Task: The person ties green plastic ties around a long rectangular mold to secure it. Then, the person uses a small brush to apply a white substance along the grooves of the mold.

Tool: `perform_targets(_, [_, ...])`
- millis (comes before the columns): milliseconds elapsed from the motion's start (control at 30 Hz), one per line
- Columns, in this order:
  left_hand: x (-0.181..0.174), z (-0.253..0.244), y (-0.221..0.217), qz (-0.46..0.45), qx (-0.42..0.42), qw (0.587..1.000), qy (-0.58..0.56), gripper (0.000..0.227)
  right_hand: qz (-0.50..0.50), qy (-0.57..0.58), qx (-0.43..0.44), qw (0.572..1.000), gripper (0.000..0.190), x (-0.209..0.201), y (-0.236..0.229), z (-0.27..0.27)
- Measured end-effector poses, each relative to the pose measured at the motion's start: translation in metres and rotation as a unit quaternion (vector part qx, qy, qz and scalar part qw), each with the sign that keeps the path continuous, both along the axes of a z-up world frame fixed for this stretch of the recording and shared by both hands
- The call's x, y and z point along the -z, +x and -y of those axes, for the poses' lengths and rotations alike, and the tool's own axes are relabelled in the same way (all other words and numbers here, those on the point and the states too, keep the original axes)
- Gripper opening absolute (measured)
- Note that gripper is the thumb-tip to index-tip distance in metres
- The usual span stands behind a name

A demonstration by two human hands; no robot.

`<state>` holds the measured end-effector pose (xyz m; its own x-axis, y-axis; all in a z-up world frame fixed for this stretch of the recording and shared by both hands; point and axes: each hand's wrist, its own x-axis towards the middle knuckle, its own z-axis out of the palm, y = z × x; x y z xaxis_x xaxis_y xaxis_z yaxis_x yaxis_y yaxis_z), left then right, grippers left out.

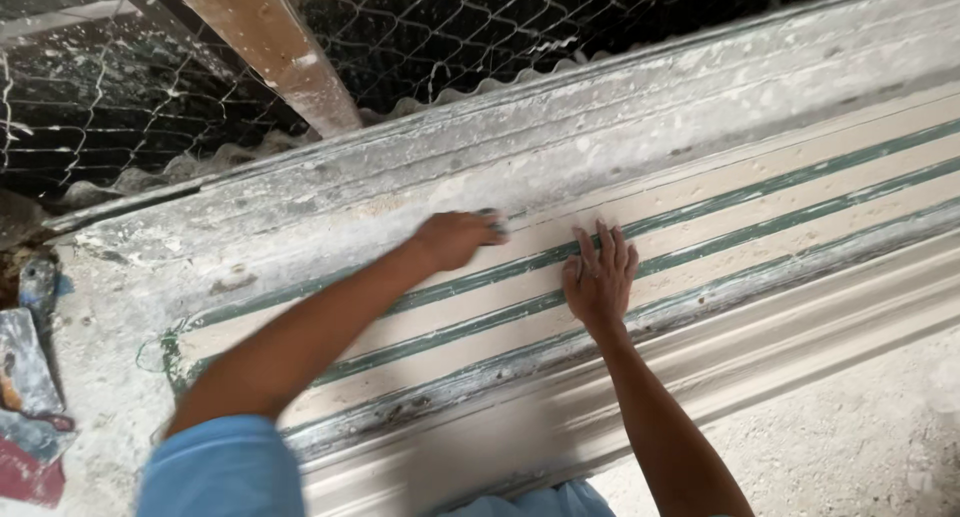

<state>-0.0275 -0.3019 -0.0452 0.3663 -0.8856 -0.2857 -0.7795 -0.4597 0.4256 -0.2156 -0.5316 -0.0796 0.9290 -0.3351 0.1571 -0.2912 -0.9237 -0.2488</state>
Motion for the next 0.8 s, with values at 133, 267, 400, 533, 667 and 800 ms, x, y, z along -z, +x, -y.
perform_targets(133, [-0.017, -0.077, 0.004, -0.02, -0.007, 0.993, 0.118, 0.06, -0.015, -0.009, 0.009, 1.0, 0.053, 0.009, 0.0, -0.004])
perform_targets(267, [-0.019, -0.023, 0.001, -0.02, 0.001, 0.991, 0.129, 0.033, -0.015, -0.013, 0.012, 1.0, 0.051, 0.009, -0.001, -0.002])
perform_targets(400, [-0.028, -0.004, -0.001, 0.013, 0.016, 0.996, 0.087, 0.047, -0.012, -0.004, 0.001, 1.0, 0.051, 0.0, 0.001, -0.004])
perform_targets(533, [-0.023, -0.068, -0.006, -0.002, 0.011, 0.985, 0.171, 0.059, -0.017, -0.006, 0.007, 1.0, 0.051, 0.007, -0.001, -0.003])
perform_targets(667, [-0.004, -0.019, -0.011, 0.01, 0.017, 0.999, 0.049, 0.043, -0.008, -0.019, 0.007, 1.0, 0.052, 0.012, 0.002, -0.001])
perform_targets(800, [-0.007, 0.081, -0.012, 0.023, 0.013, 0.999, 0.026, 0.036, -0.004, -0.012, -0.009, 1.0, 0.052, 0.004, 0.002, 0.003])
